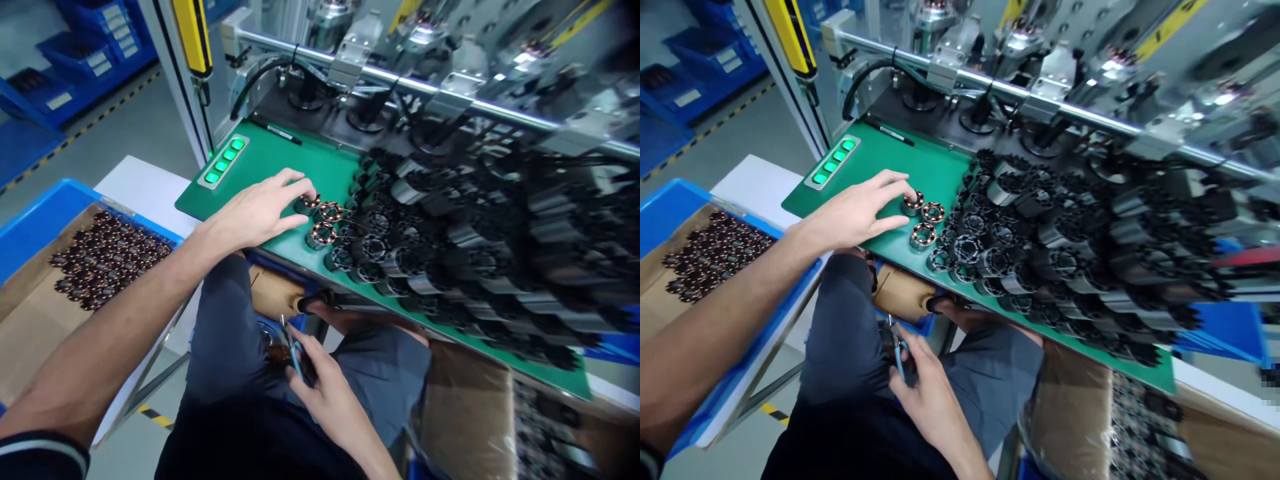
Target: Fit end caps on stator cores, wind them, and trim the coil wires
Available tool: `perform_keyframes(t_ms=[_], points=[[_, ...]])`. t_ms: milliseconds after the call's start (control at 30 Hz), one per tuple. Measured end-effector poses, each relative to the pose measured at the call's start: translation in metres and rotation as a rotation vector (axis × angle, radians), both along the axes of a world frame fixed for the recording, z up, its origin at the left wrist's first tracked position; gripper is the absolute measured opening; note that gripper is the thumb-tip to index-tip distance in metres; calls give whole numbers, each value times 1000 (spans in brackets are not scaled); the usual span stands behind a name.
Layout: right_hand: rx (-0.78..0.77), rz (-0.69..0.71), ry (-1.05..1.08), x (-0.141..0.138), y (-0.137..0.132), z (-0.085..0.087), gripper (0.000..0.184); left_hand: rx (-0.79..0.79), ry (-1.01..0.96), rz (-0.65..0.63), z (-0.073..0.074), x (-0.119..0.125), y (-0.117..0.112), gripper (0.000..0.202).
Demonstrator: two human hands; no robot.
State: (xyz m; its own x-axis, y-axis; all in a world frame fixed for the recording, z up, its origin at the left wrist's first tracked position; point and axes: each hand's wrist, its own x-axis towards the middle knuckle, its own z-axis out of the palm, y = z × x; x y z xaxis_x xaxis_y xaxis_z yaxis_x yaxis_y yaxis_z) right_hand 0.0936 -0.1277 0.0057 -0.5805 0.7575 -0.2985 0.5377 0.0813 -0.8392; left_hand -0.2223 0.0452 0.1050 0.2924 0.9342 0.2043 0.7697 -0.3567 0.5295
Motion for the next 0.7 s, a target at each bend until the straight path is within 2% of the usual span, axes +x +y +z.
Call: perform_keyframes(t_ms=[100, 167, 267, 333, 400, 467, 567, 700], points=[[9, -49, 9, 15, -5, -4, 65, 16, 88, 43, -17, -1, 20, 23], [11, -105, -9, 25, -10, -11, 63, 84, 5, 121, -14, -3, 11, 16], [18, -222, -6, 32, -18, -13, 59, 175, -208, 215, 3, 8, -36, 16], [43, -274, 42, 31, -20, -4, 56, 155, -289, 202, 11, 25, -78, 13], [69, -260, 134, 26, -17, 12, 56, 126, -317, 154, 12, 43, -117, 9], [91, -201, 259, 20, -9, 29, 62, 98, -327, 111, 5, 59, -145, 14], [110, -140, 369, 10, 3, 46, 70, 64, -356, 128, -10, 71, -167, 20], [96, -136, 386, 5, 5, 50, 73, 47, -372, 130, -22, 72, -173, 20]])
